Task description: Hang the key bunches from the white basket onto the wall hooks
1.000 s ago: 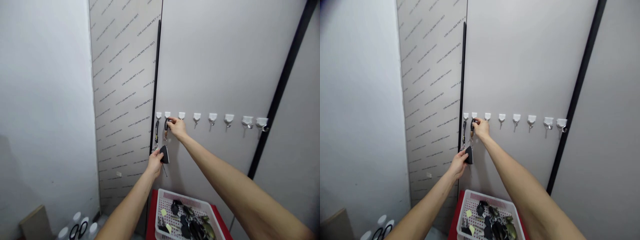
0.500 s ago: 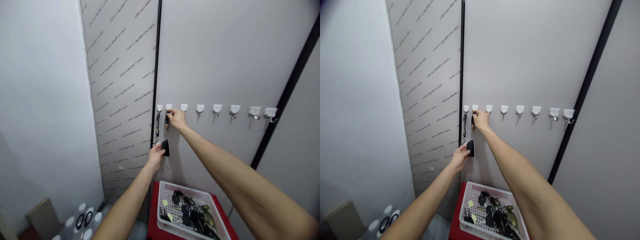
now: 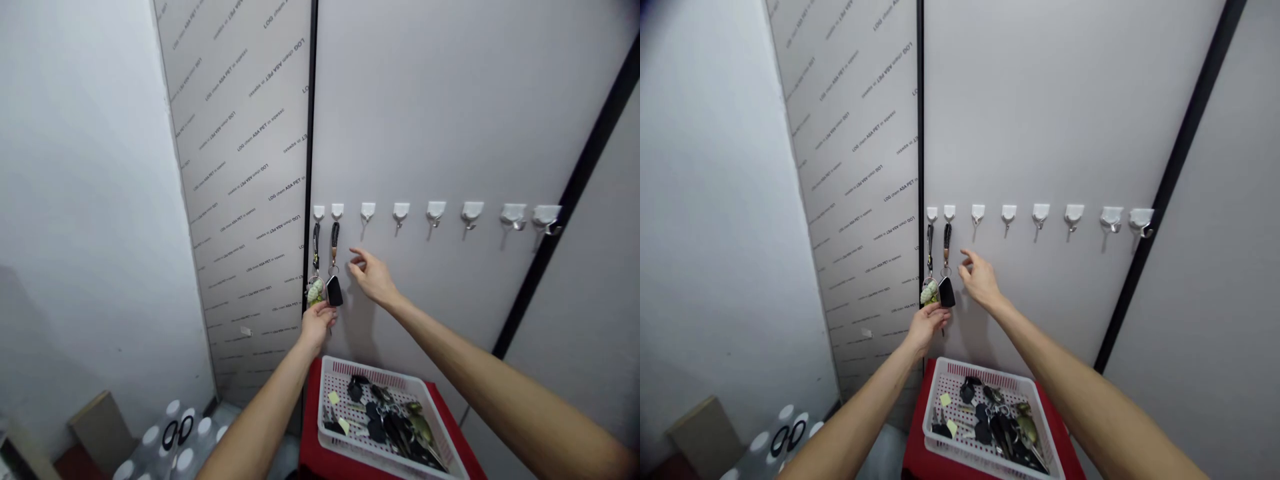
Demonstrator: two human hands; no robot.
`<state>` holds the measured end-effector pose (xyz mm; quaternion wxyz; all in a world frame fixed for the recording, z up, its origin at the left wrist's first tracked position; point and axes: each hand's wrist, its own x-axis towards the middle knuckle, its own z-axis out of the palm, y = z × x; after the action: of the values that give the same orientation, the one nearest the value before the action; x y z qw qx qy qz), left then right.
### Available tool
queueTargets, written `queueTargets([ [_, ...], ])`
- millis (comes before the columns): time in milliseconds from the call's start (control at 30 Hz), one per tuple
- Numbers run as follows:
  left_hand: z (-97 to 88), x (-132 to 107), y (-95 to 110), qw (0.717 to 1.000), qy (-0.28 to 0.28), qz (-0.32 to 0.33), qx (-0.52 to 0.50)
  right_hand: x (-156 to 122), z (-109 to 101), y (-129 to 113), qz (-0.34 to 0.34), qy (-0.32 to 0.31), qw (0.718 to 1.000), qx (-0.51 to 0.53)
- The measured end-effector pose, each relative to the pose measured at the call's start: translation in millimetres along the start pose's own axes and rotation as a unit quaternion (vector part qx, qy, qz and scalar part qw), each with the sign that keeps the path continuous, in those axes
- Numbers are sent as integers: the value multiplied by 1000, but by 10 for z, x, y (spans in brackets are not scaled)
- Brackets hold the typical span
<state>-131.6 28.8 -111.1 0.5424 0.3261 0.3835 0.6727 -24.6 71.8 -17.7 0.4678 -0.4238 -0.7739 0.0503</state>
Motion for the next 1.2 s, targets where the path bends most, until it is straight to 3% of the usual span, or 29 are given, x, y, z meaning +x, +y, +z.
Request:
queueTargets([
  [167, -179, 0, -127, 999, 32, -15, 27, -638, -5, 467, 82, -101, 991, 13],
  [267, -327, 58, -190, 991, 93, 39, 83, -1056, 19, 728, 130, -176, 976, 1],
  [367, -396, 196, -182, 964, 177, 118, 163, -1470, 73, 934, 152, -231, 961, -7],
  [433, -372, 312, -143, 954, 170, 142, 202, -1709, 113, 1030, 148, -250, 957, -21],
  [533, -283, 440, -81, 968, 113, 125, 183, -1958, 156, 1115, 135, -266, 954, -42],
  [667, -245, 402, -67, 986, 57, 87, 129, -2053, 161, 1141, 142, -267, 951, -61],
  [833, -348, 189, -75, 1000, 1, 11, 22, -2012, 156, 1073, 147, -296, 939, -94],
  [967, -365, 92, -44, 999, -8, -42, -34, -2004, 191, 965, 134, -324, 931, -104],
  [1200, -350, 71, -74, 998, -5, -45, -47, -2003, 217, 883, 122, -351, 923, -104],
])
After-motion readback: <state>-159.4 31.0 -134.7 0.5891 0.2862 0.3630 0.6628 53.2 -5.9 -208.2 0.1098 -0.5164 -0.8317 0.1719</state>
